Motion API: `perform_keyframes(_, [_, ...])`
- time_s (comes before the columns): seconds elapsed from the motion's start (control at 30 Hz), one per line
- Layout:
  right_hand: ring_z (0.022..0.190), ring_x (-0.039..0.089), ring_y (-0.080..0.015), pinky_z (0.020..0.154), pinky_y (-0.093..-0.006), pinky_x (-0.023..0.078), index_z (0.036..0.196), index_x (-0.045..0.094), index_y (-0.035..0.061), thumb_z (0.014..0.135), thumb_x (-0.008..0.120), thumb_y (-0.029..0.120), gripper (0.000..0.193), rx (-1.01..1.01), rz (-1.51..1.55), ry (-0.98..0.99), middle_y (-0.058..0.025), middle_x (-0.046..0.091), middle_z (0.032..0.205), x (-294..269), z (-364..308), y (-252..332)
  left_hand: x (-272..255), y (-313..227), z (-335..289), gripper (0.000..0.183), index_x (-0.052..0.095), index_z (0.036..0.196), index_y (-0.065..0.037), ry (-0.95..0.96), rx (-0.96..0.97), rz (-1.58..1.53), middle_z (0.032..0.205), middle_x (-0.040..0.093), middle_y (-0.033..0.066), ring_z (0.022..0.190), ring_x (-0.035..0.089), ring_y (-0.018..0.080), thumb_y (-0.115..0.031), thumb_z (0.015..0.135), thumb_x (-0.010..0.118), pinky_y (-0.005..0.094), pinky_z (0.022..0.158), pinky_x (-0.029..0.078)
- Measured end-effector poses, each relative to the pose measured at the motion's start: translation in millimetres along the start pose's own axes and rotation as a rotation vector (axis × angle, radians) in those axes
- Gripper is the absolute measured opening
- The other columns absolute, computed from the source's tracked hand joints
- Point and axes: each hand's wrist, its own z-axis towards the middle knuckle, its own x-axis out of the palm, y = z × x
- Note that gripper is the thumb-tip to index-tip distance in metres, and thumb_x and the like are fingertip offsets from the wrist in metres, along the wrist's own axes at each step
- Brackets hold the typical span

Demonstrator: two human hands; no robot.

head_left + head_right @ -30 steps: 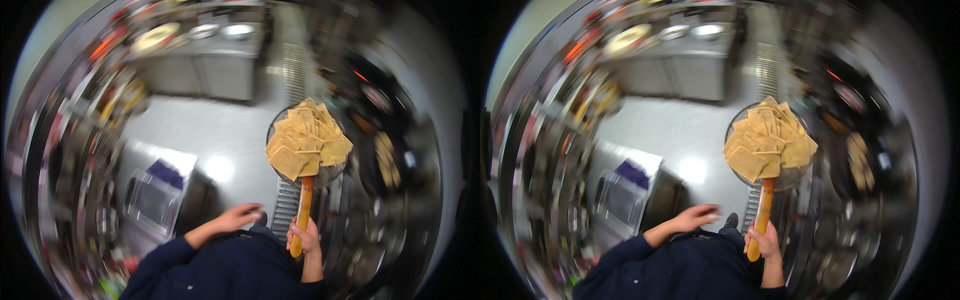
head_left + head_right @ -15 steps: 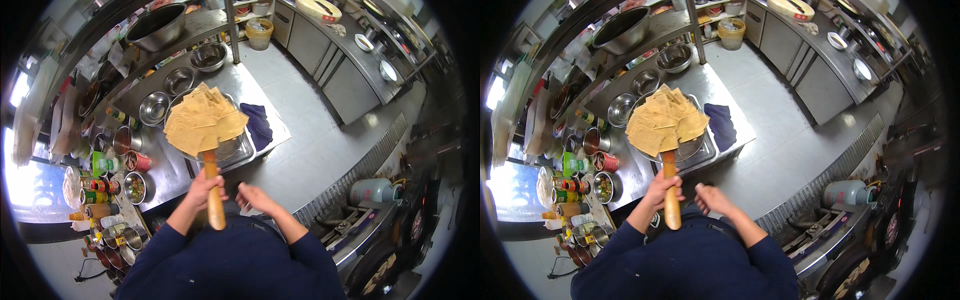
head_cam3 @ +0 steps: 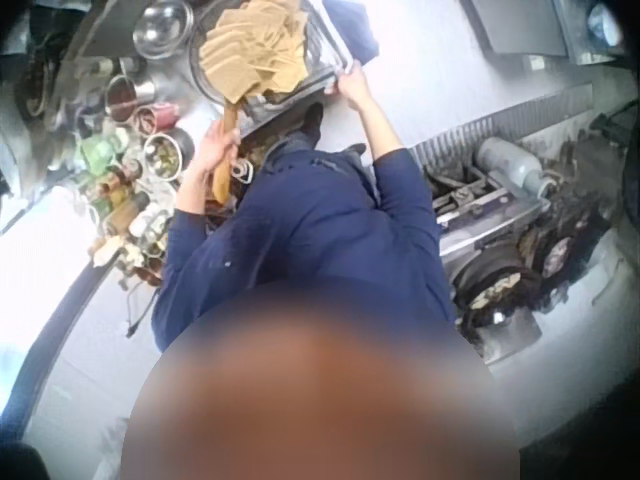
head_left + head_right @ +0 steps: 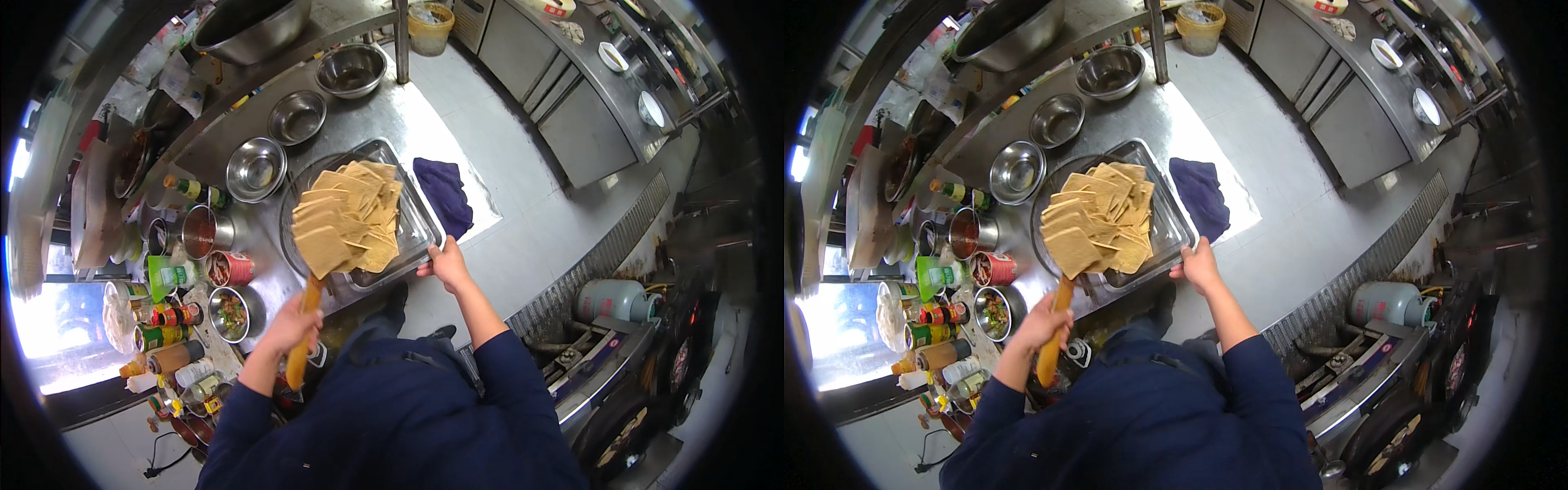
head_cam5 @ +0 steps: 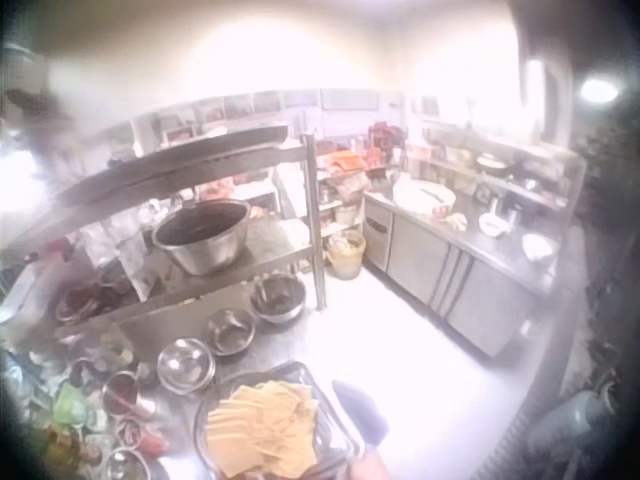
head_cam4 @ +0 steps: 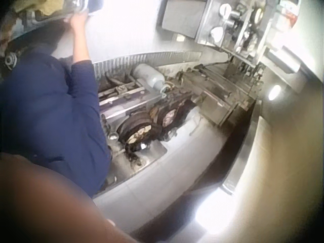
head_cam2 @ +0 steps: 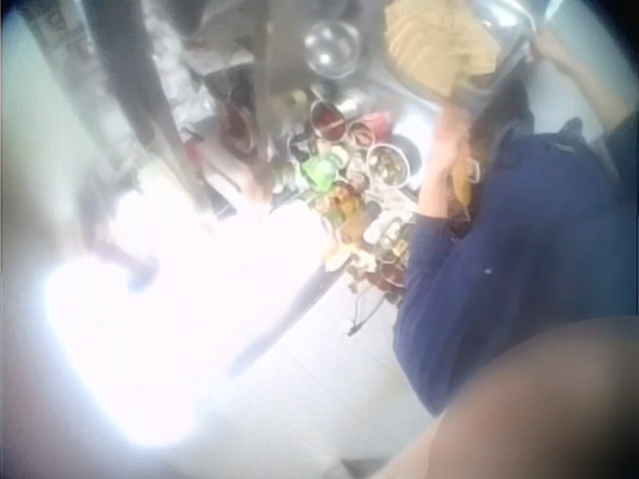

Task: The person fries rectangular tofu slices in a wok, transfers them to a tray, retrieves and washes leafy greens, places the greens in a pot of boiling water, and returns to frying more tofu. The person uses chopsticks, a slotted spoon, and a knife during the process.

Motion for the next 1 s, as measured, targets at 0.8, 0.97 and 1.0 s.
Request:
perform_keyframes(0.8, [0.054,0.064,-0.0235,0.047,-0.0353,0.058,0.138,0.034,-0.0019,0.095,0.040,0.000,0.044,-0.008,-0.180,-0.131,-0.0195,0.062,0.094,32.5,18.2,25.5,-29.1,-7.7,94.8,0.024,0.043,0.118,-0.006,-0.576,0.392,0.227,0.073,0.056,0.0067,0.049,0.058,0.0147,-0.010,0.098,0.055,0.0315,0.042,0.050])
perform_keyframes(0.97, [0.048,0.062,-0.0244,0.042,-0.0365,0.055,0.136,0.038,0.0006,0.093,0.038,-0.002,0.043,-0.037,-0.142,-0.126,-0.0197,0.063,0.094,32.5,2.9,29.0,-23.6,-7.8,98.7,0.037,0.041,0.133,-0.010,-0.562,0.410,0.235,0.067,0.057,0.0103,0.050,0.061,0.0200,-0.011,0.099,0.054,0.0350,0.045,0.050])
perform_keyframes(1.0, [0.048,0.062,-0.0243,0.042,-0.0364,0.055,0.134,0.040,0.0003,0.093,0.038,-0.002,0.041,0.024,-0.235,-0.182,-0.0199,0.063,0.094,30.9,2.4,29.3,-22.4,-6.5,96.2,0.038,0.040,0.134,-0.011,-0.547,0.302,0.185,0.066,0.058,0.0109,0.050,0.061,0.0208,-0.011,0.099,0.053,0.0352,0.045,0.050])
